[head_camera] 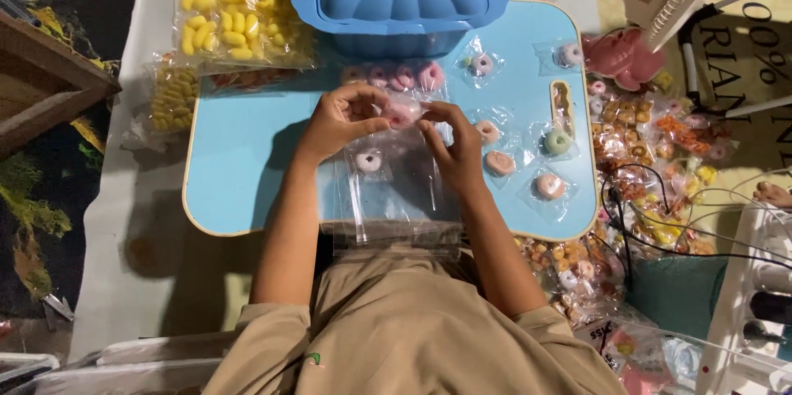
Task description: Manually packing small donut-shaped snacks into individual compartments of a plastic packaging sheet.
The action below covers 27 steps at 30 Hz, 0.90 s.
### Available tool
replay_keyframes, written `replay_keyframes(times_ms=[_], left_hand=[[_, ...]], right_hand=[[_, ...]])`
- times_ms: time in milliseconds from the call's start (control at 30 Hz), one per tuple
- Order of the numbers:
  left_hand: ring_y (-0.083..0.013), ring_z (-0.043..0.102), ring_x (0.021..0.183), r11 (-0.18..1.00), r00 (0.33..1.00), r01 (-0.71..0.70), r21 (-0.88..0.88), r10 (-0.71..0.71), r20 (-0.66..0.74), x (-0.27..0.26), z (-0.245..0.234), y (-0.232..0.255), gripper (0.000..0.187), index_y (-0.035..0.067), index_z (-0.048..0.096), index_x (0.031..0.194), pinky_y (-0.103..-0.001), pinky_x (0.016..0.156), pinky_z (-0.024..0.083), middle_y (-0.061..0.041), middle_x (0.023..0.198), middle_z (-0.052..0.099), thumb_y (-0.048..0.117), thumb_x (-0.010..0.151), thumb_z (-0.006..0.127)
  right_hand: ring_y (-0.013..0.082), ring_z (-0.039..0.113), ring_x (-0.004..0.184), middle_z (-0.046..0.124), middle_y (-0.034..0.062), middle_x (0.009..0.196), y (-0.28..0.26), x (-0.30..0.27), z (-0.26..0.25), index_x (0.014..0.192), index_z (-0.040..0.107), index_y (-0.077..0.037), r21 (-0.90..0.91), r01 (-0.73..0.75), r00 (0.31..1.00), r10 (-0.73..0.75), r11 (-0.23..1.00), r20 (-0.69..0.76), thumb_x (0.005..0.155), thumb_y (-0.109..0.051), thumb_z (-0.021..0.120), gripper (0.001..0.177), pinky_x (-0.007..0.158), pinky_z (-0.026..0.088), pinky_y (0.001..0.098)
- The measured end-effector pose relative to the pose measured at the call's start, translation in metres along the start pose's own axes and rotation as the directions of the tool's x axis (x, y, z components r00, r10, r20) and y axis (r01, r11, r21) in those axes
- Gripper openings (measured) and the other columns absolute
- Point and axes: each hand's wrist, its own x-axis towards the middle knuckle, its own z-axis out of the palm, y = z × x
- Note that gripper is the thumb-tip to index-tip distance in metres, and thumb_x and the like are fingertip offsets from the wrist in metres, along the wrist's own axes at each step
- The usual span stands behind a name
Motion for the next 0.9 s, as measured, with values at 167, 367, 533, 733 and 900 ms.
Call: replay_keyframes(times_ms=[167, 367, 533, 733, 900], left_hand=[[-0.0131, 0.069, 0.079, 1.000, 1.000, 0.004, 0.002, -0.004, -0.012, 0.000, 0.003, 0.003, 0.033, 0.000, 0.073, 0.109, -0.024, 0.068, 0.060, -0.009, 0.096, 0.070, 0.012, 0.083, 0.090], [-0.0146, 0.071, 0.079, 1.000, 1.000, -0.001, 0.030, 0.002, -0.018, -0.001, 0.005, 0.004, 0.029, 0.002, 0.074, 0.105, -0.025, 0.069, 0.060, -0.009, 0.094, 0.071, 0.011, 0.083, 0.090], [-0.0144, 0.071, 0.079, 0.999, 1.000, -0.011, 0.030, 0.012, -0.019, 0.000, 0.002, -0.001, 0.022, 0.001, 0.073, 0.104, -0.027, 0.069, 0.061, -0.009, 0.091, 0.072, 0.011, 0.089, 0.085], [-0.0197, 0.074, 0.081, 0.994, 0.994, -0.106, -0.015, 0.106, -0.022, 0.000, 0.001, -0.004, 0.014, 0.001, 0.071, 0.098, -0.031, 0.071, 0.062, -0.014, 0.095, 0.071, 0.007, 0.091, 0.082], [-0.0135, 0.072, 0.092, 0.992, 0.991, -0.115, 0.045, 0.118, -0.069, -0.001, 0.001, -0.006, 0.029, 0.006, 0.072, 0.106, -0.024, 0.078, 0.059, -0.007, 0.110, 0.069, 0.017, 0.085, 0.089]], right_hand=[[0.0254, 0.075, 0.089, 0.077, 0.0040, 0.089, 0.008, -0.001, 0.001, 0.112, 0.072, -0.011, -0.054, 0.029, 0.999, -0.031, 0.998, -0.033, 0.100, -0.015, 0.072, 0.013, 0.088, 0.056, 0.0379], [0.0258, 0.074, 0.091, 0.076, 0.0057, 0.092, 0.004, 0.000, -0.001, 0.109, 0.072, -0.011, -0.040, 0.004, 0.997, -0.007, 0.999, -0.076, 0.099, -0.013, 0.073, 0.010, 0.089, 0.056, 0.0398], [0.0265, 0.074, 0.086, 0.075, 0.0082, 0.084, 0.000, 0.002, -0.002, 0.106, 0.071, -0.007, 0.008, -0.010, 0.996, 0.011, 1.000, -0.084, 0.103, -0.010, 0.067, 0.005, 0.087, 0.056, 0.0416], [0.0303, 0.074, 0.086, 0.074, 0.0115, 0.084, 0.003, 0.001, -0.002, 0.106, 0.070, -0.005, 0.048, -0.007, 0.998, 0.010, 0.999, -0.062, 0.104, -0.010, 0.066, 0.007, 0.087, 0.056, 0.0448], [0.0261, 0.074, 0.086, 0.074, 0.0085, 0.083, 0.001, 0.001, -0.002, 0.105, 0.069, -0.006, 0.062, -0.001, 0.998, 0.006, 0.998, -0.068, 0.105, -0.011, 0.065, 0.007, 0.089, 0.055, 0.0415]])
